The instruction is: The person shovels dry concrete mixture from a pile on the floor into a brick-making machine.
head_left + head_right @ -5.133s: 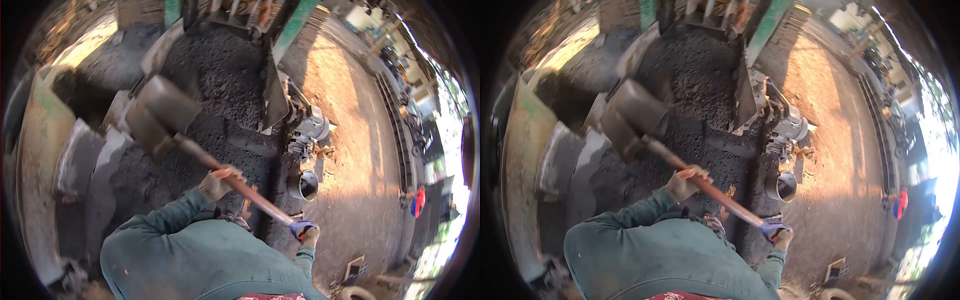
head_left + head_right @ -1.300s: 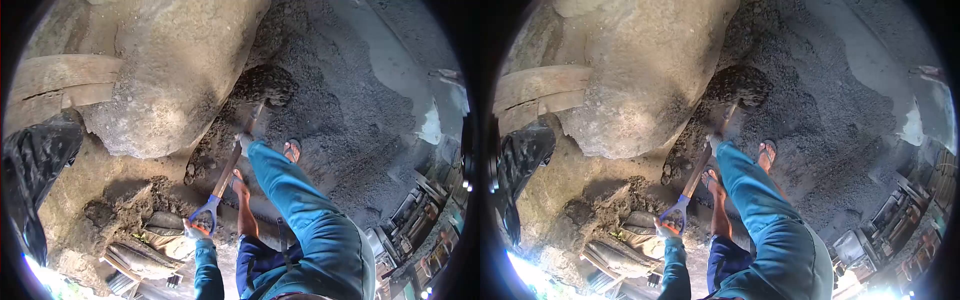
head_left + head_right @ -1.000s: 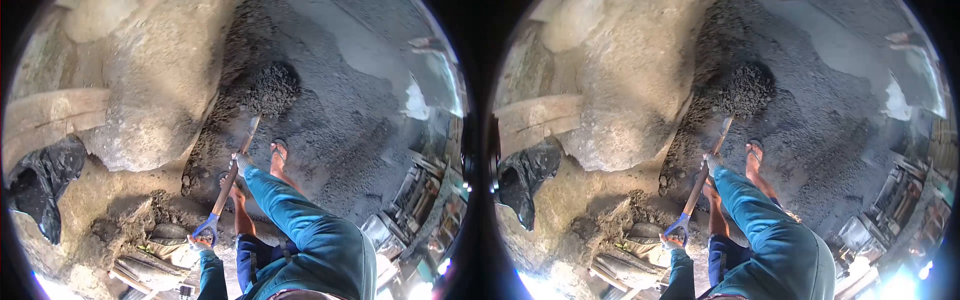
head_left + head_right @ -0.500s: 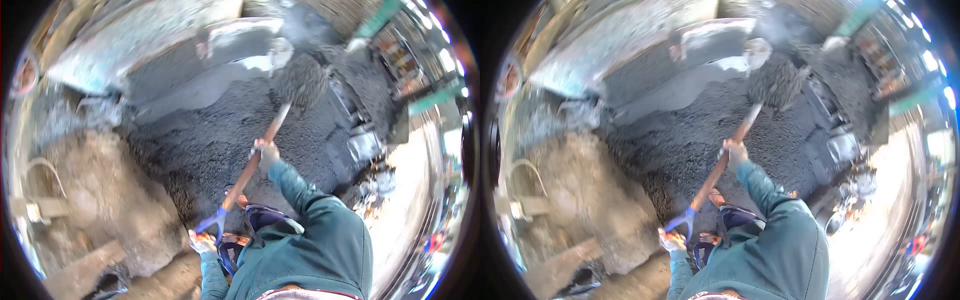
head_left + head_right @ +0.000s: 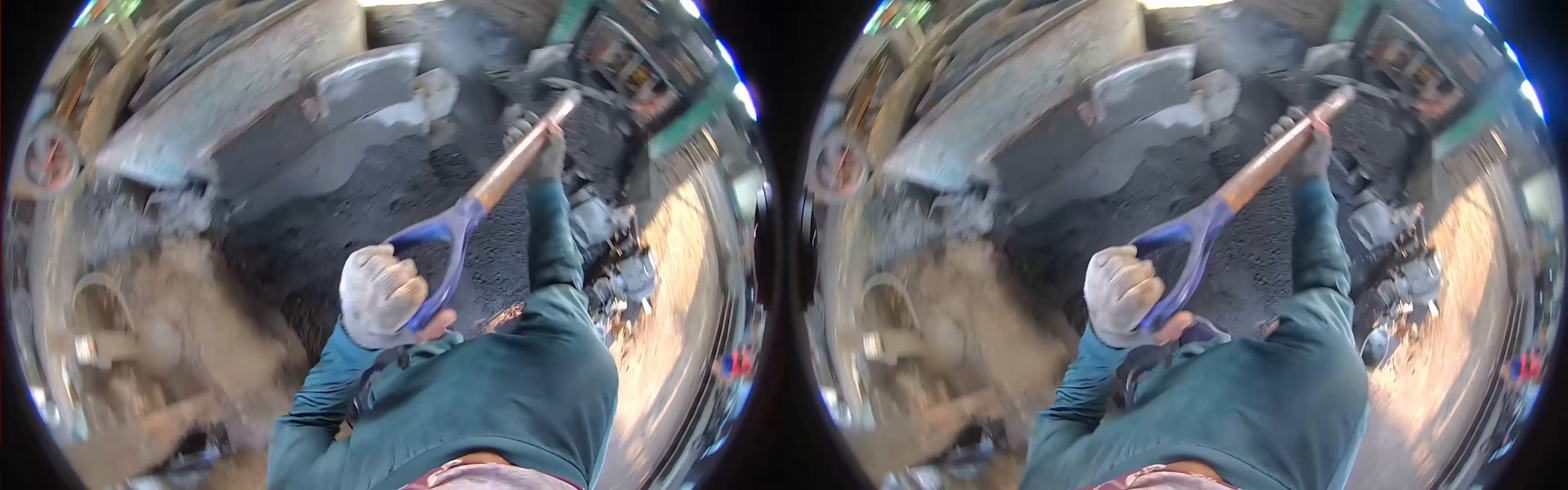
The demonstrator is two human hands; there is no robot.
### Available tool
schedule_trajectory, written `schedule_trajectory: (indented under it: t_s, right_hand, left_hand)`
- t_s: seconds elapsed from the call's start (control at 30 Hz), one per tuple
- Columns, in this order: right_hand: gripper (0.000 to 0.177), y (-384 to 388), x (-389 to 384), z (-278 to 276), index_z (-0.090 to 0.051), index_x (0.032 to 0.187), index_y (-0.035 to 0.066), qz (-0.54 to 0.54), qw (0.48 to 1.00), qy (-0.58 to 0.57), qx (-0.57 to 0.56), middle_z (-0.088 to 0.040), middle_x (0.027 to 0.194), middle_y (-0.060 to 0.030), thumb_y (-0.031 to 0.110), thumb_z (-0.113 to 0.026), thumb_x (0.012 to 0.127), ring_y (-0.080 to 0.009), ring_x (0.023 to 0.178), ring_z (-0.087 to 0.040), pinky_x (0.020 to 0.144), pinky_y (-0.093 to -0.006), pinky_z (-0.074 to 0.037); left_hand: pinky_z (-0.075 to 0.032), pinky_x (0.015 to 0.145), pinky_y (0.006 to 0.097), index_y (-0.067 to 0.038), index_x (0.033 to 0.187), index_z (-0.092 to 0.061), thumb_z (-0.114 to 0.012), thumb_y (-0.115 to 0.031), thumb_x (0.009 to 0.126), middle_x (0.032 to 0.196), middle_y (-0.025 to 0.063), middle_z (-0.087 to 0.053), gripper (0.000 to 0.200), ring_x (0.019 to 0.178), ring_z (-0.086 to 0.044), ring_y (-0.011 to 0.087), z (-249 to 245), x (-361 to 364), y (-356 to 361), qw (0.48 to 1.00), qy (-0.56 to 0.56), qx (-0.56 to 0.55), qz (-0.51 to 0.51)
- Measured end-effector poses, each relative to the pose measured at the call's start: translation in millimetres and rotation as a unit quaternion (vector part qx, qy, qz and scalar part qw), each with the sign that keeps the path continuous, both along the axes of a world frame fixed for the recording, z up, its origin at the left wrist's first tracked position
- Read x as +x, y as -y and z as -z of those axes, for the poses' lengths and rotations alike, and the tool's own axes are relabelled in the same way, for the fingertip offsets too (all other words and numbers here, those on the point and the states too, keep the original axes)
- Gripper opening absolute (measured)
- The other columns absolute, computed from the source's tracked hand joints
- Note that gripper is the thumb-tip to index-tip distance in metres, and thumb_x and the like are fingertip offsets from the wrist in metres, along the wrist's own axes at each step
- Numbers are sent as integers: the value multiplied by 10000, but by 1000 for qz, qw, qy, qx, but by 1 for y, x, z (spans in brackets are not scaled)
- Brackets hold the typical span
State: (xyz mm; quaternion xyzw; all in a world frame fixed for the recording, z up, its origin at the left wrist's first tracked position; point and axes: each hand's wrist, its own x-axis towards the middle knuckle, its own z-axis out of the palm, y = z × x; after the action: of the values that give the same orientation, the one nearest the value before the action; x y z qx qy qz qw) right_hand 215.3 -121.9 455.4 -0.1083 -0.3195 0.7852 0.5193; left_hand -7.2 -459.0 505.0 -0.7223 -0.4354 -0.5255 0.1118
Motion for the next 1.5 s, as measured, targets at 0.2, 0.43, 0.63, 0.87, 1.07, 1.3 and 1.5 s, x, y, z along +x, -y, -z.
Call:
schedule_trajectory:
  t_s: [0.2, 0.43, 0.63, 0.87, 1.07, 1.3, 1.5]
  right_hand:
    - [335, 175, -89, 70, -573, 996, 79, -72, 978, 54, -190, -597, 865, -67, 385, -678, 909, -236, 845, -603, 811, -404, -522]
    - [138, 343, -247, 114, -542, 930, 42, -349, 833, 71, -423, -566, 845, -108, 124, -638, 872, -266, 808, -579, 849, -452, -501]
    - [187, 369, -375, 83, -539, 986, 42, -466, 770, 27, -435, -590, 892, -100, 103, -680, 880, -282, 838, -616, 850, -451, -551]
    - [178, 285, -556, 109, -494, 1041, 97, -489, 707, 72, -506, -548, 1054, -92, 115, -631, 929, -258, 832, -640, 853, -494, -597]
    - [152, 249, -591, 356, -530, 996, 67, -425, 726, 203, -500, -564, 888, -96, 129, -629, 898, -256, 798, -632, 787, -443, -573]
    - [166, 348, -429, 366, -558, 953, 54, -473, 707, 432, -299, -568, 794, -107, 172, -653, 885, -260, 723, -610, 629, -448, -537]
    - [244, 389, -446, 175, -586, 927, 18, -568, 718, 323, -241, -582, 804, -82, 216, -707, 849, -238, 741, -614, 636, -428, -518]
  left_hand:
    - [-514, 614, 421, -66, 718, -661, -836, -406, 669, 711, 90, -627, 386, 609, -616, 310, 12, -47, 188, 974, 155, -80, -145]
    - [-456, 562, 404, -95, 714, -545, -705, -606, 808, 676, 51, -539, 544, 565, -552, 252, -89, -33, 266, 906, -123, -186, -361]
    - [-422, 496, 360, -68, 721, -525, -511, -632, 954, 626, 31, -486, 611, 557, -537, 187, -145, -88, 238, 846, -261, -208, -416]
    - [-459, 491, 336, -54, 796, -641, -625, -604, 906, 641, 42, -573, 561, 540, -565, 157, -148, -250, 126, 826, -284, -272, -403]
    - [-481, 543, 364, -132, 766, -665, -779, -489, 726, 647, 22, -608, 377, 584, -618, 184, 46, -282, 52, 797, -102, -454, -384]
    - [-502, 680, 472, -97, 808, -651, -748, -246, 607, 687, 62, -631, 269, 652, -649, 284, 108, -79, 189, 761, 58, -546, -344]
    - [-430, 456, 361, -162, 622, -616, -768, -274, 702, 511, -10, -546, 204, 440, -553, 207, -102, -108, 213, 712, -15, -545, -442]
